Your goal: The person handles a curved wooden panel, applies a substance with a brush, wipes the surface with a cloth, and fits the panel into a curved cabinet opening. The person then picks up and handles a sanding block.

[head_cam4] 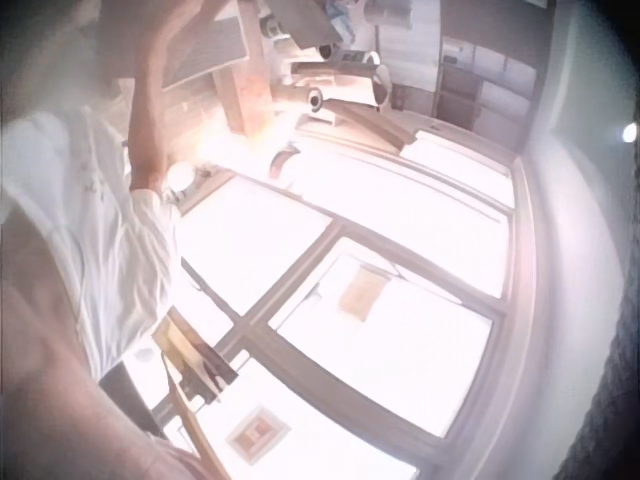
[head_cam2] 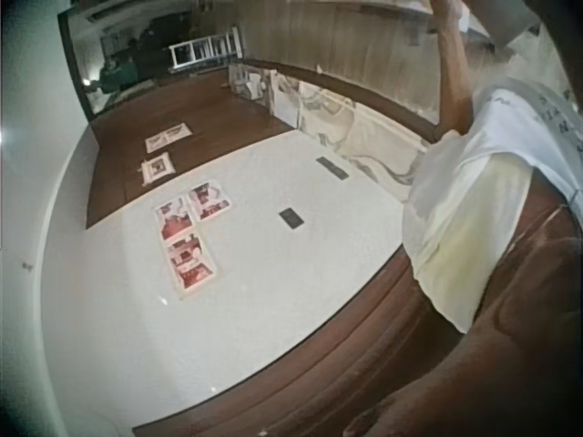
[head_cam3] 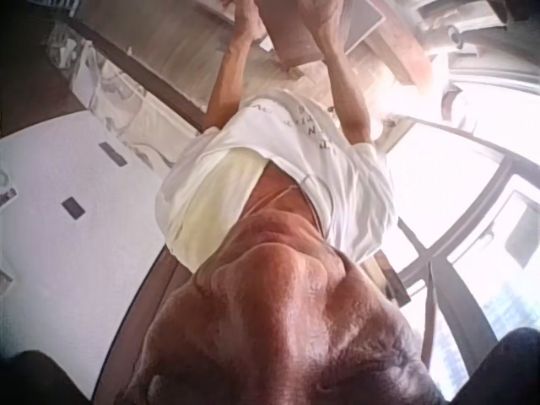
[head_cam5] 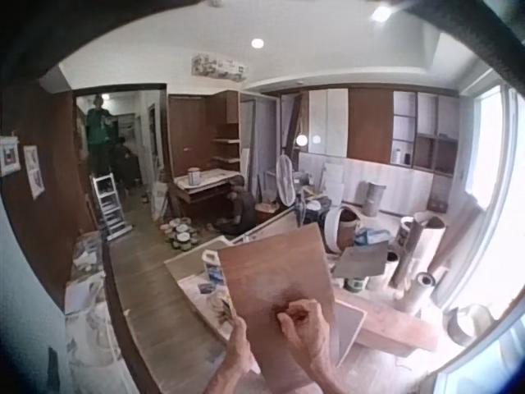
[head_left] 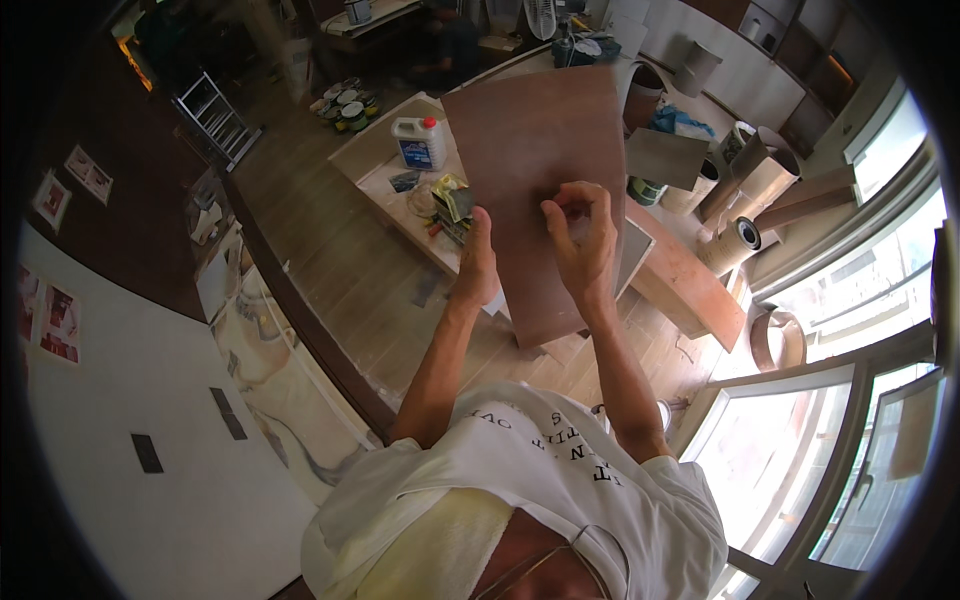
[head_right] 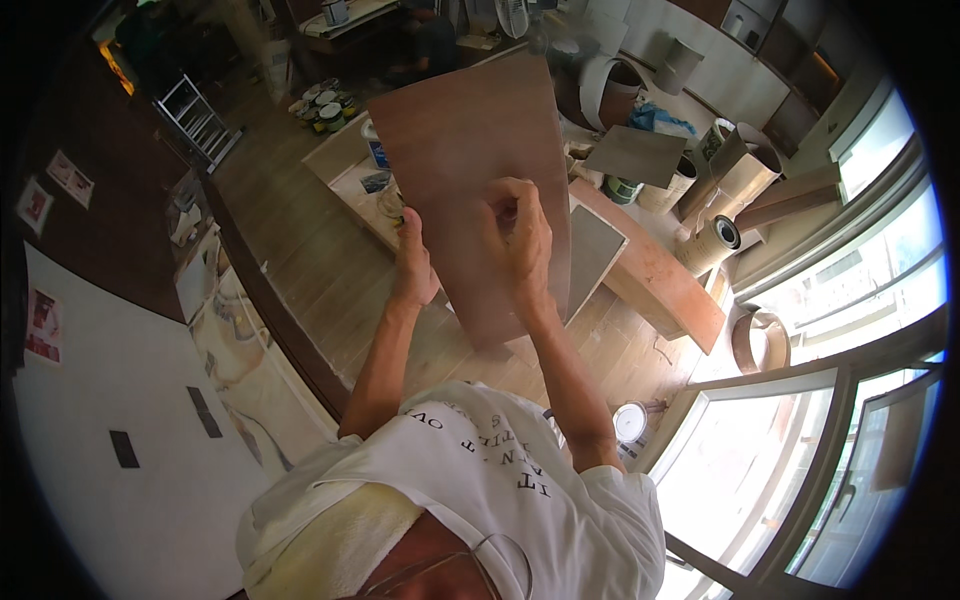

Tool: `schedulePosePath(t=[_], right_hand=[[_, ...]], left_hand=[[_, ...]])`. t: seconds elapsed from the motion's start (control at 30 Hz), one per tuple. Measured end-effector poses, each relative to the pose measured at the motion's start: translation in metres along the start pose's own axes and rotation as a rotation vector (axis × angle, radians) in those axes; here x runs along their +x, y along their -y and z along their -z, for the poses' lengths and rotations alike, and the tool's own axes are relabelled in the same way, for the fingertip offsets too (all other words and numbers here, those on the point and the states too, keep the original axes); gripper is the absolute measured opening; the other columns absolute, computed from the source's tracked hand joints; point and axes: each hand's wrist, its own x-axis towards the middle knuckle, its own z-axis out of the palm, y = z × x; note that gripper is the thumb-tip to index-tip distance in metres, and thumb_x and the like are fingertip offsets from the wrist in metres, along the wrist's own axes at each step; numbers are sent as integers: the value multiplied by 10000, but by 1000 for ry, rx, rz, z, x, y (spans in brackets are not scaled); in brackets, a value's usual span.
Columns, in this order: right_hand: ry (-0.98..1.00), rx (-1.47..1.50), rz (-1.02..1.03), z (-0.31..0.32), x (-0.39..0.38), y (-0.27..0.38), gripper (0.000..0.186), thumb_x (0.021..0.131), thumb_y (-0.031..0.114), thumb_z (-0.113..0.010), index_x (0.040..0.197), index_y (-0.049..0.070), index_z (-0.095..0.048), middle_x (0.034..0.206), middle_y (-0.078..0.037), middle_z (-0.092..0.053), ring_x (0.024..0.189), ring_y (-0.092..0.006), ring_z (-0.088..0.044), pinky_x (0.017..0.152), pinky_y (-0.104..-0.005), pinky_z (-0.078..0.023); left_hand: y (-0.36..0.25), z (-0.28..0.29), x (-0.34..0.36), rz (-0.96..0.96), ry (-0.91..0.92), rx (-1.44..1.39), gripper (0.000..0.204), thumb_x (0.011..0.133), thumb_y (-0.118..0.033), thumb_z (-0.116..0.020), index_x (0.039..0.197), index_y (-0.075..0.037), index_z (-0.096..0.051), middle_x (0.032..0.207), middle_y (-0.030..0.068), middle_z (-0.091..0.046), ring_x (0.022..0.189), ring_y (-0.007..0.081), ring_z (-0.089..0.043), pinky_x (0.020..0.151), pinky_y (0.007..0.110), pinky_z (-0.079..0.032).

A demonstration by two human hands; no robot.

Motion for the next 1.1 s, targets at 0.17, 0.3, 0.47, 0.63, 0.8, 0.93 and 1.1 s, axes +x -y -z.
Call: schedulePosePath(t=[0.17,0.3,0.47,0.63,0.8,0.93,1.1], right_hand=[[-31,-156,49,-18,-7,1,262,809,51,-736,1021,35,-583,907,-84,-595,842,-206,-572,781,-334,-455],[-9,-177,45,-25,-9,8,285,778,55,-754,1011,48,-590,916,-77,-590,869,-230,-551,813,-355,-422],[2,-156,44,-29,-6,4,270,809,158,-726,1011,29,-603,953,-92,-629,935,-289,-537,836,-395,-373],[-46,-171,111,-33,11,11,257,792,128,-741,994,48,-604,929,-76,-617,889,-269,-535,814,-381,-379],[-86,-150,120,-36,26,24,286,757,95,-778,975,63,-595,891,-57,-592,860,-230,-539,809,-350,-394],[-81,-112,62,-39,28,24,288,760,193,-769,959,56,-612,932,-87,-603,896,-294,-518,830,-406,-350],[-121,-140,50,-41,29,19,313,743,198,-787,959,52,-613,907,-88,-588,897,-289,-513,839,-399,-344]], left_hand=[[0,-8,-2,-72,13,1,714,1002,-591,-345,1429,-19,-376,1388,105,-491,1288,209,-472,1081,370,-404],[-9,-10,-10,-58,77,-109,650,1027,-536,-332,1431,-30,-389,1395,86,-496,1312,199,-448,1100,367,-372],[-6,-5,-11,-63,51,-143,600,1042,-484,-330,1435,-35,-391,1424,75,-480,1318,198,-446,1110,370,-363],[8,3,-9,-60,-55,-137,599,1042,-484,-337,1435,-36,-389,1423,64,-477,1317,196,-449,1125,371,-347],[38,22,-6,-15,-209,-32,603,1041,-503,-324,1414,-34,-394,1412,62,-473,1313,187,-452,1133,366,-335],[42,21,-5,-47,-157,-43,616,1041,-514,-310,1418,-31,-373,1421,70,-455,1322,186,-441,1136,365,-328],[38,5,-4,-145,-31,6,701,1030,-552,-286,1475,-11,-288,1473,98,-403,1364,203,-393,1154,374,-295]])
